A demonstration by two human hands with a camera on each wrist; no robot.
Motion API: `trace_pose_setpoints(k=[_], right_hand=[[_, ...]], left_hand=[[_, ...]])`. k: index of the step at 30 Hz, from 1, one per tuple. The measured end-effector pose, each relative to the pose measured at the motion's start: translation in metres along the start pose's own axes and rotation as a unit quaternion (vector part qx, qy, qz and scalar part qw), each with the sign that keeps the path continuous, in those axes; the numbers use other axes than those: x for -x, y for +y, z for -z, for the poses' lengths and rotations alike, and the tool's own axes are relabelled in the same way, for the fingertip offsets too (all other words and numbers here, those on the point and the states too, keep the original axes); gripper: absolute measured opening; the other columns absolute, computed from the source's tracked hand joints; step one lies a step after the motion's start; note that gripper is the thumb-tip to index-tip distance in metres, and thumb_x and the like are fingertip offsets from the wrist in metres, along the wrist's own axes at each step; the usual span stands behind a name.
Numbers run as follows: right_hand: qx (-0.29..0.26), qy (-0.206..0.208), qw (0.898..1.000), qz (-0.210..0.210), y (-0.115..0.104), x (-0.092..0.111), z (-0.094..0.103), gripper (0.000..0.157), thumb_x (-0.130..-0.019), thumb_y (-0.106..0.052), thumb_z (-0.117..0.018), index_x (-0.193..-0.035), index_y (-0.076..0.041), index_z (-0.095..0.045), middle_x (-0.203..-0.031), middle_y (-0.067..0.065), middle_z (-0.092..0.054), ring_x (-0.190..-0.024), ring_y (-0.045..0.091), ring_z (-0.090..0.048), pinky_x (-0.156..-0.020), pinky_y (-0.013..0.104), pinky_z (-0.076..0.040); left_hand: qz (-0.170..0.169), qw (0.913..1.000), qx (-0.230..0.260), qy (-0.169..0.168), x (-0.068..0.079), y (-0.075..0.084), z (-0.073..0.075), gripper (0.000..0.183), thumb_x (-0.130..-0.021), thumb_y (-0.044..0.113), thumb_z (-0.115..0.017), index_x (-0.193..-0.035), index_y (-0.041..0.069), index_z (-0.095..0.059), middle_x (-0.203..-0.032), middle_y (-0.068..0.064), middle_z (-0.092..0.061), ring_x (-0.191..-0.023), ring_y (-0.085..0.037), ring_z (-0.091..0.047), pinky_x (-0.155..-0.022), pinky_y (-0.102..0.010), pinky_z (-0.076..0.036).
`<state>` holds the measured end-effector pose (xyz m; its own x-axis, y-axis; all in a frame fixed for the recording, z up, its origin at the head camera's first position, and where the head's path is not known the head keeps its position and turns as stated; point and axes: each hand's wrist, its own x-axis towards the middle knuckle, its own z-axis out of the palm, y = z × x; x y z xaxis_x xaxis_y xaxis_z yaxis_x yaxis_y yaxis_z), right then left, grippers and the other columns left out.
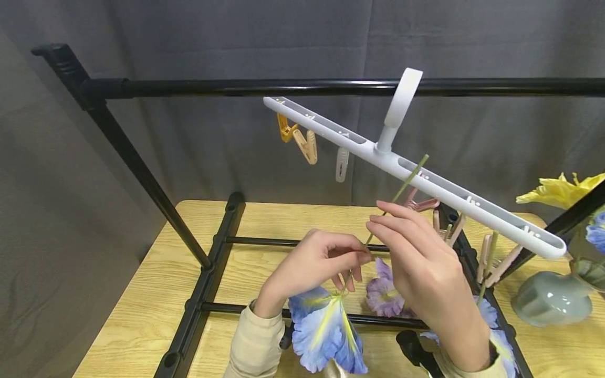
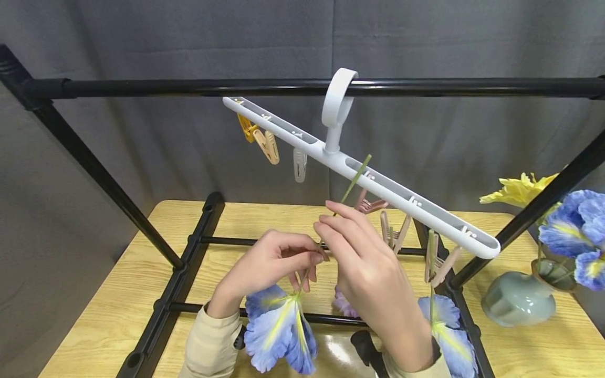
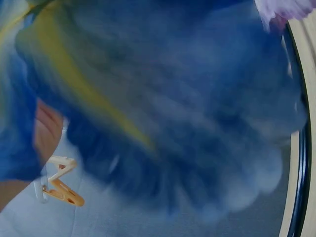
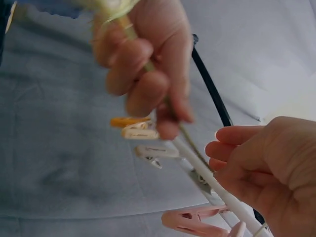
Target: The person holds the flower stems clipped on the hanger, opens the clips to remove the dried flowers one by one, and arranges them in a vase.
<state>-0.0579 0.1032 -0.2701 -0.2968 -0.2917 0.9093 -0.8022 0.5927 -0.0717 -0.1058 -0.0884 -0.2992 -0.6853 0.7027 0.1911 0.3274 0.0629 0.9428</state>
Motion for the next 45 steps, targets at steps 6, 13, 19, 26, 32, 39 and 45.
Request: trace_pose_setpoints(k=[6,13,19,26,32,39,45], right_hand=[[0.004,-0.014,1.0,0.021,0.006,0.008,-0.001,0.033,-0.099,0.011,-0.041,-0.101,0.008,-0.074,-0.1,0.02,-0.073,-0.112,0.043,-0.065,-0.114,0.029,-0.041],[0.002,0.03,0.997,0.066,0.008,0.014,-0.001,0.031,-0.107,0.0,-0.05,-0.089,0.007,-0.074,-0.097,0.021,-0.074,-0.098,0.043,-0.068,-0.112,0.035,-0.045],[-0.012,0.074,0.993,0.094,0.006,0.013,-0.002,0.029,-0.106,0.004,-0.051,-0.088,0.009,-0.073,-0.091,0.021,-0.075,-0.087,0.039,-0.07,-0.107,0.038,-0.05],[-0.008,0.113,0.989,0.09,0.004,0.008,-0.002,0.03,-0.105,0.001,-0.056,-0.081,0.009,-0.073,-0.084,0.023,-0.074,-0.08,0.038,-0.071,-0.101,0.034,-0.054],[-0.012,0.131,0.989,0.065,0.011,0.011,0.002,0.03,-0.105,-0.003,-0.06,-0.081,0.008,-0.074,-0.083,0.022,-0.074,-0.077,0.038,-0.071,-0.096,0.029,-0.056],[-0.058,0.156,0.986,-0.025,0.018,0.014,0.016,0.032,-0.102,-0.015,-0.068,-0.083,0.009,-0.074,-0.087,0.023,-0.075,-0.09,0.024,-0.075,-0.094,0.02,-0.053],[-0.319,0.159,0.934,-0.021,0.033,0.009,0.031,0.014,-0.098,0.004,-0.067,-0.098,0.018,-0.067,-0.113,0.02,-0.074,-0.115,0.02,-0.069,-0.103,0.025,-0.051]], left_hand=[[0.008,0.9994,0.024,-0.024,0.003,0.007,-0.002,0.016,-0.105,0.013,-0.062,-0.097,0.005,-0.073,-0.075,-0.002,-0.068,-0.061,-0.019,-0.068,-0.053,-0.042,-0.061],[0.007,0.9961,0.051,-0.072,0.002,0.009,-0.004,0.021,-0.108,0.01,-0.055,-0.097,0.0,-0.069,-0.076,-0.005,-0.069,-0.065,-0.016,-0.069,-0.056,-0.043,-0.061],[-0.006,0.9985,0.054,-0.001,0.0,0.001,-0.001,0.027,-0.111,0.014,-0.049,-0.107,-0.003,-0.07,-0.087,-0.012,-0.07,-0.078,-0.012,-0.069,-0.065,-0.043,-0.063],[0.012,0.9914,0.001,0.131,-0.014,-0.02,-0.008,0.023,-0.11,0.019,-0.054,-0.114,0.003,-0.069,-0.107,-0.01,-0.072,-0.099,-0.013,-0.069,-0.078,-0.034,-0.062],[0.021,0.9826,-0.105,0.152,-0.03,-0.044,-0.026,0.032,-0.108,0.021,-0.058,-0.136,0.006,-0.061,-0.137,-0.008,-0.061,-0.13,-0.024,-0.055,-0.101,-0.034,-0.053],[0.049,0.9921,-0.067,0.094,-0.041,-0.067,-0.052,0.05,-0.108,0.028,-0.056,-0.154,0.013,-0.045,-0.153,-0.006,-0.052,-0.134,-0.024,-0.056,-0.105,-0.03,-0.049],[0.054,0.9943,-0.064,0.065,-0.046,-0.076,-0.066,0.05,-0.109,0.028,-0.054,-0.155,0.011,-0.043,-0.141,-0.006,-0.063,-0.127,-0.02,-0.061,-0.105,-0.028,-0.048]])
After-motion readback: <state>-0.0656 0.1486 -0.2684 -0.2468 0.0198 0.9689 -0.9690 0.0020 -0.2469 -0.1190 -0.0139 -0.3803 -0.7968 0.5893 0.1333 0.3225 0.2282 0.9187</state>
